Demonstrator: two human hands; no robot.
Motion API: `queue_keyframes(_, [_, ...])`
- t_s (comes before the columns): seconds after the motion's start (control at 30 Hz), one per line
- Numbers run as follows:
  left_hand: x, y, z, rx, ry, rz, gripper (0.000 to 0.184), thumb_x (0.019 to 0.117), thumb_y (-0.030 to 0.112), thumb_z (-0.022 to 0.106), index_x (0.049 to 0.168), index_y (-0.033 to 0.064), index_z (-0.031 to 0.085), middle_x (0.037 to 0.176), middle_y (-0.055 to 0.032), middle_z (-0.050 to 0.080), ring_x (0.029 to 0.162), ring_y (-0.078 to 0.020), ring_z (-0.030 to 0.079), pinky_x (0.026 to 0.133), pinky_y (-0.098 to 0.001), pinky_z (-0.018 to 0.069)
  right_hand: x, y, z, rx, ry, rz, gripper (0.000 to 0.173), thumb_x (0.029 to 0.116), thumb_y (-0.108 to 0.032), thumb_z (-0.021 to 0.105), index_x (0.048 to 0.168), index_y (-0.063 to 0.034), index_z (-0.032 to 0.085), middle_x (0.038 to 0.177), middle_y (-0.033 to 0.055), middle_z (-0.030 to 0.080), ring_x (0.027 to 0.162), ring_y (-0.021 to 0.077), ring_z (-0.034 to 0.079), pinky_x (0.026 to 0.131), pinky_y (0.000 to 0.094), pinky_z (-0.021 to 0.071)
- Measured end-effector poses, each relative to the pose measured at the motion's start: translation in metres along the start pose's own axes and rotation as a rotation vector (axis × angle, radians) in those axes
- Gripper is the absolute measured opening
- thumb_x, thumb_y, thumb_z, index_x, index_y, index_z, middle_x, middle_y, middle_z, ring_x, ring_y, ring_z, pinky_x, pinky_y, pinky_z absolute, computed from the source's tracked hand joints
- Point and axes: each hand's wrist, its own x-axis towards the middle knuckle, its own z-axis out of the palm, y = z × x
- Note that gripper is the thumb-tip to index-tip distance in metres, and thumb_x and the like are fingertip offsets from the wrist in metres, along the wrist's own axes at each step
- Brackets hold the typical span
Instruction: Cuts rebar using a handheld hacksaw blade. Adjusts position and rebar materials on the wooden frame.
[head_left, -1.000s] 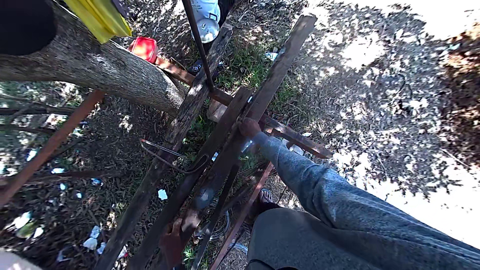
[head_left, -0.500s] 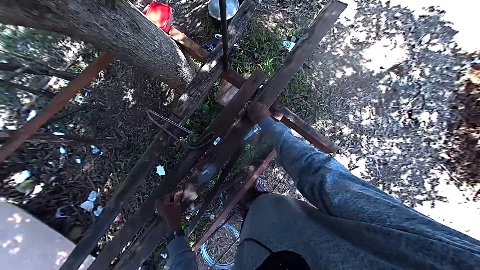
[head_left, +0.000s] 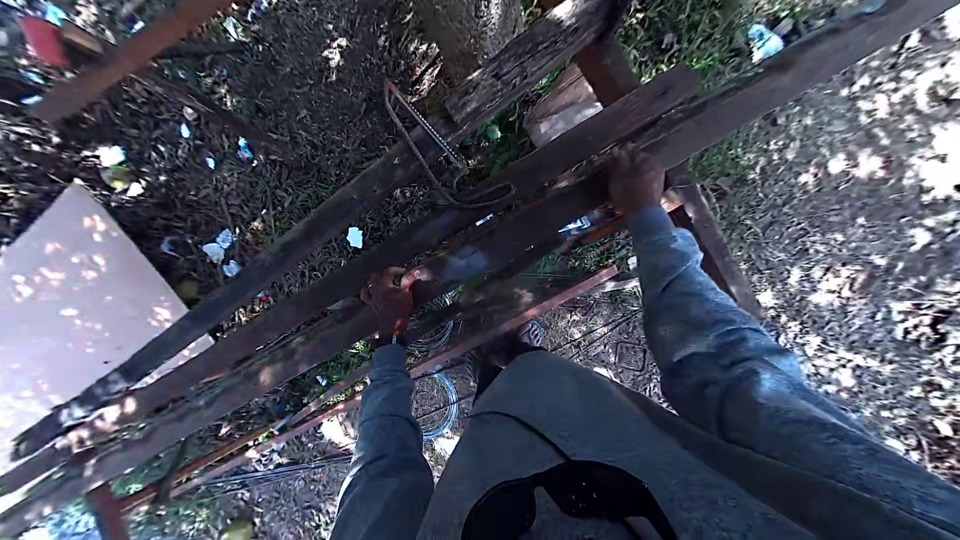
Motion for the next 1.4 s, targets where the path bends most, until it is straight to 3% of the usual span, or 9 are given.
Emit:
queue_keyframes(0.1, [-0.001,-0.004,0.002,-0.007,0.027,0.055,0.04,0.0914,0.061,0.067,0.112,0.0267,0.073,0.108,-0.0026,0.068,0.109,-0.0245,0.061,0.109,-0.0619,0.0342,-0.045,-0.028,0.008,-0.008,0.029,-0.047,0.064,0.1071,-0.055,0.035,0.121,0.0004,0.064,0.12,0.0275,0.068,0.118,0.0447,0.064,0.099,0.066,0.0482])
queue_keyframes(0.23, [-0.001,-0.007,0.008,0.026,0.045,0.078,0.033,0.092,0.056,0.065,0.111,0.0298,0.073,0.107,-0.0015,0.067,0.11,-0.0242,0.06,0.109,-0.0618,0.032,-0.088,-0.065,0.039,0.014,-0.006,-0.305,0.056,0.1066,-0.053,0.041,0.113,-0.0029,0.066,0.104,0.0214,0.071,0.1,0.0402,0.07,0.087,0.0637,0.0541])
queue_keyframes(0.37, [-0.002,-0.01,0.013,0.054,0.088,0.107,0.046,0.0926,0.071,0.055,0.11,0.0319,0.073,0.106,0.0002,0.067,0.109,-0.023,0.059,0.107,-0.0581,0.0356,-0.101,-0.101,0.074,-0.075,-0.04,-0.567,0.043,0.1051,-0.046,0.05,0.115,-0.0087,0.07,0.118,0.0164,0.069,0.116,0.0363,0.064,0.1,0.0574,0.0522])
queue_keyframes(0.47, [-0.003,-0.012,0.016,0.085,0.096,0.11,0.051,0.0916,0.075,0.053,0.111,0.0325,0.073,0.11,0.0004,0.068,0.111,-0.0229,0.06,0.107,-0.0591,0.0362,-0.107,-0.125,0.095,-0.162,-0.11,-0.677,0.036,0.1014,-0.042,0.058,0.119,-0.0146,0.071,0.123,0.0138,0.068,0.122,0.0381,0.059,0.103,0.0605,0.0473])
queue_keyframes(0.63, [-0.002,-0.014,0.014,0.105,0.131,0.085,0.053,0.087,0.08,0.054,0.111,0.0363,0.072,0.107,0.0051,0.068,0.109,-0.0187,0.061,0.105,-0.0548,0.0386,-0.112,-0.154,0.127,-0.342,-0.14,-0.681,0.045,0.0917,-0.044,0.071,0.119,-0.0085,0.07,0.127,0.0229,0.064,0.127,0.0475,0.053,0.099,0.0685,0.044])
queue_keyframes(0.83, [0.007,-0.002,0.017,0.137,0.193,0.089,0.057,0.0818,0.083,0.057,0.109,0.0359,0.074,0.107,0.0064,0.072,0.109,-0.0179,0.064,0.103,-0.0561,0.0431,-0.101,-0.16,0.137,-0.4,-0.082,-0.676,0.053,0.0818,-0.041,0.082,0.125,-0.0138,0.069,0.133,0.0188,0.062,0.128,0.0451,0.052,0.102,0.0711,0.0411])
queue_keyframes(1.0, [0.01,0.003,0.018,0.104,0.242,0.094,0.059,0.0808,0.081,0.06,0.108,0.0308,0.074,0.105,0.0026,0.07,0.106,-0.0203,0.064,0.101,-0.0565,0.0429,-0.085,-0.163,0.141,-0.441,-0.156,-0.753,0.045,0.0878,-0.037,0.079,0.124,-0.0119,0.068,0.133,0.0161,0.064,0.129,0.0425,0.054,0.103,0.0726,0.0401])
queue_keyframes(1.2, [0.012,0.005,0.019,0.055,0.353,0.133,0.058,0.0778,0.079,0.065,0.094,0.0227,0.07,0.092,0.0001,0.065,0.096,-0.021,0.062,0.093,-0.0523,0.0437,-0.084,-0.178,0.12,-0.39,-0.282,-0.807,0.05,0.0893,-0.047,0.068,0.12,-0.0074,0.066,0.124,0.0148,0.068,0.12,0.0357,0.062,0.104,0.0611,0.0454])
queue_keyframes(1.4, [0.008,0.006,0.019,0.053,0.366,0.121,0.059,0.0769,0.079,0.067,0.091,0.0223,0.07,0.094,-0.0007,0.064,0.099,-0.0235,0.061,0.092,-0.0536,0.0442,-0.122,-0.206,0.084,-0.009,-0.323,-0.573,0.057,0.1009,-0.057,0.048,0.123,-0.0052,0.058,0.102,0.0168,0.071,0.098,0.0341,0.072,0.083,0.0572,0.0578])
